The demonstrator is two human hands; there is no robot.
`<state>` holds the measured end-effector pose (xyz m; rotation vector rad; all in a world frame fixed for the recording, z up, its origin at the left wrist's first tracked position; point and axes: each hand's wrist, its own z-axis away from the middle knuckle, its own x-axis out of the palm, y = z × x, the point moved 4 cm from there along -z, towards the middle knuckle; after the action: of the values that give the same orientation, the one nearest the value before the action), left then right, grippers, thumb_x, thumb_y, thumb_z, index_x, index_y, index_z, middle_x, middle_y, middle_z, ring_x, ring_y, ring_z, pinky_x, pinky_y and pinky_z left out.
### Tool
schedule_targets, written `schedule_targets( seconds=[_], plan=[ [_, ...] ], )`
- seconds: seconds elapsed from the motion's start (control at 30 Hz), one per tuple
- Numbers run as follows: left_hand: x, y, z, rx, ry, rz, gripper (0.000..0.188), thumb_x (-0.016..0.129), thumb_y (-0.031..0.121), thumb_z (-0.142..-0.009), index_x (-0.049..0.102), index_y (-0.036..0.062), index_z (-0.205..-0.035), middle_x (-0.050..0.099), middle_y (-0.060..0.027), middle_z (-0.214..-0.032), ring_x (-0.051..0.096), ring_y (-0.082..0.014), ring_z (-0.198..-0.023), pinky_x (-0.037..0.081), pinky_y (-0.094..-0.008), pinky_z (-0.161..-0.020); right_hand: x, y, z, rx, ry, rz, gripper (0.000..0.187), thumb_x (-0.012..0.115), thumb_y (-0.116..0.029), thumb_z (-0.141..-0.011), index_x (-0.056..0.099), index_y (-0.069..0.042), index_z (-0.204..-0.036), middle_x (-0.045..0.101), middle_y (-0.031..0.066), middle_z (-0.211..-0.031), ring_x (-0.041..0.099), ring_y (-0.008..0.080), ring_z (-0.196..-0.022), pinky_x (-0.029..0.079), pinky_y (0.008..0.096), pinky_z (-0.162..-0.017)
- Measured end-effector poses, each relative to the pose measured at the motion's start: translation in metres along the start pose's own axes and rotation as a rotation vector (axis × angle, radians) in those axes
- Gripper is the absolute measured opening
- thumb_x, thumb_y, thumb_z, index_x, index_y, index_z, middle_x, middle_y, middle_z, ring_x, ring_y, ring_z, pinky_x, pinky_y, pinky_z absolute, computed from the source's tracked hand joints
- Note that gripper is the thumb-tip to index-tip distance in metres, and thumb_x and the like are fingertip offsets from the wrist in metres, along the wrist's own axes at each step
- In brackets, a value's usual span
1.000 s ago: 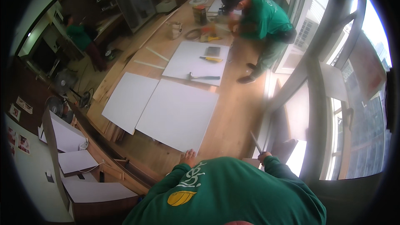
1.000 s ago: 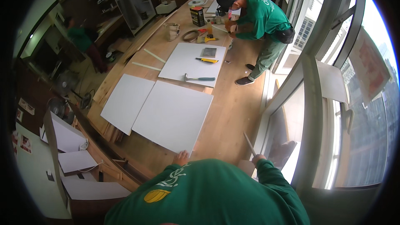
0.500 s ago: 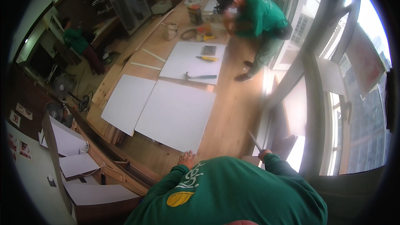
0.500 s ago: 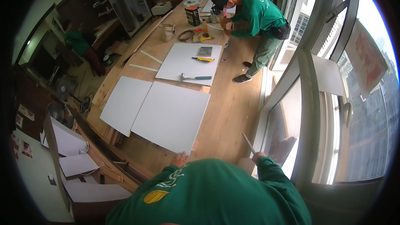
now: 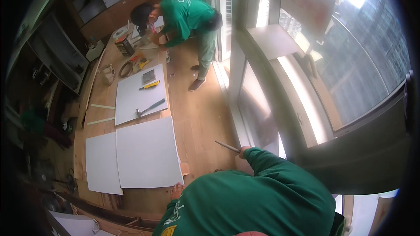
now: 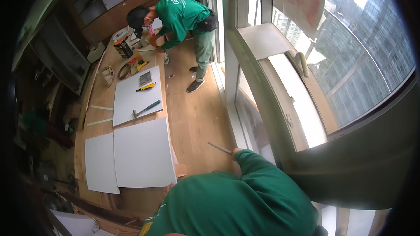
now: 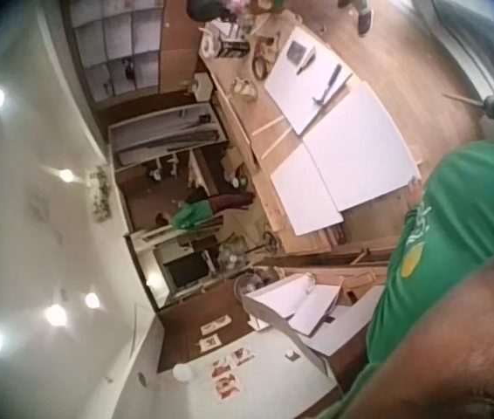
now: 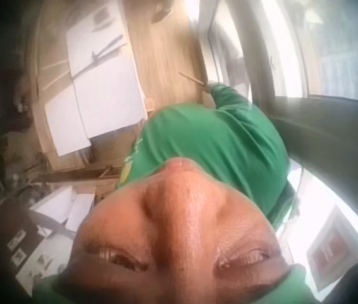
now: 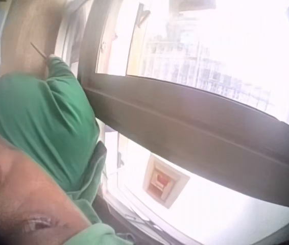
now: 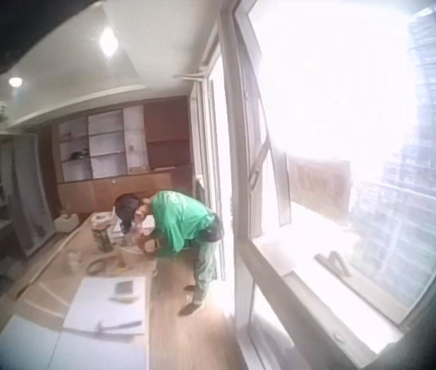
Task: The person cleans the edges of white panels with a tool, sands the edges with a sanding block, and then stacks the panels on a table.
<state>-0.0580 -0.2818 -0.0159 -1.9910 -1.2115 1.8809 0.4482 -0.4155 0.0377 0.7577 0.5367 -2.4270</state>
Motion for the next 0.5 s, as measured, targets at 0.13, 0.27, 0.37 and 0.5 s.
schedule_targets(
  seconds=[0.13, 0.27, 0.37, 0.5],
  plan=[
    [0.005, 0.007, -0.007, -0.060, -0.289, 0.310, 0.058, 0.040, 0.045, -0.099, 0.034, 0.0291, -0.154, 0.023, -0.0076, -0.166, 0.027, -0.0336, -0.149, 0.027, -0.0605, -0.115, 0.008, 0.028, 0.003, 0.053, -0.021, -0.004, 0.035, 0.061, -0.023, -0.085, 0.073, -0.021, -0.119, 0.071, 0.0131, -0.116, 0.066, 0.0313, -0.112, 0.052, 0.0416, -0.097],
    [-0.011, 0.003, -0.015, -0.196, -0.682, 0.729, 0.057, 0.045, 0.041, -0.097, 0.039, 0.0275, -0.152, 0.033, -0.0107, -0.159, 0.039, -0.0340, -0.139, 0.032, -0.0578, -0.110, 0.014, 0.035, 0.011, 0.114, -0.025, 0.016, 0.036, 0.062, -0.025, -0.086, 0.072, -0.020, -0.121, 0.071, 0.0138, -0.117, 0.066, 0.0307, -0.113, 0.053, 0.0412, -0.096],
    [-0.026, -0.001, -0.025, -0.210, -0.582, 0.690, 0.054, 0.046, 0.039, -0.097, 0.044, 0.0269, -0.149, 0.042, -0.0112, -0.150, 0.045, -0.0331, -0.130, 0.036, -0.0557, -0.105, 0.017, 0.037, 0.014, 0.147, -0.021, -0.011, 0.036, 0.062, -0.027, -0.087, 0.072, -0.019, -0.121, 0.071, 0.0139, -0.118, 0.066, 0.0302, -0.113, 0.053, 0.0412, -0.096],
    [-0.023, -0.012, -0.029, -0.111, -0.633, 0.646, 0.049, 0.047, 0.037, -0.096, 0.049, 0.0258, -0.144, 0.047, -0.0105, -0.144, 0.046, -0.0329, -0.126, 0.037, -0.0532, -0.104, 0.017, 0.027, 0.016, 0.124, -0.034, 0.007, 0.037, 0.064, -0.030, -0.086, 0.072, -0.020, -0.121, 0.071, 0.0134, -0.118, 0.066, 0.0296, -0.113, 0.053, 0.0406, -0.096]
  ],
)
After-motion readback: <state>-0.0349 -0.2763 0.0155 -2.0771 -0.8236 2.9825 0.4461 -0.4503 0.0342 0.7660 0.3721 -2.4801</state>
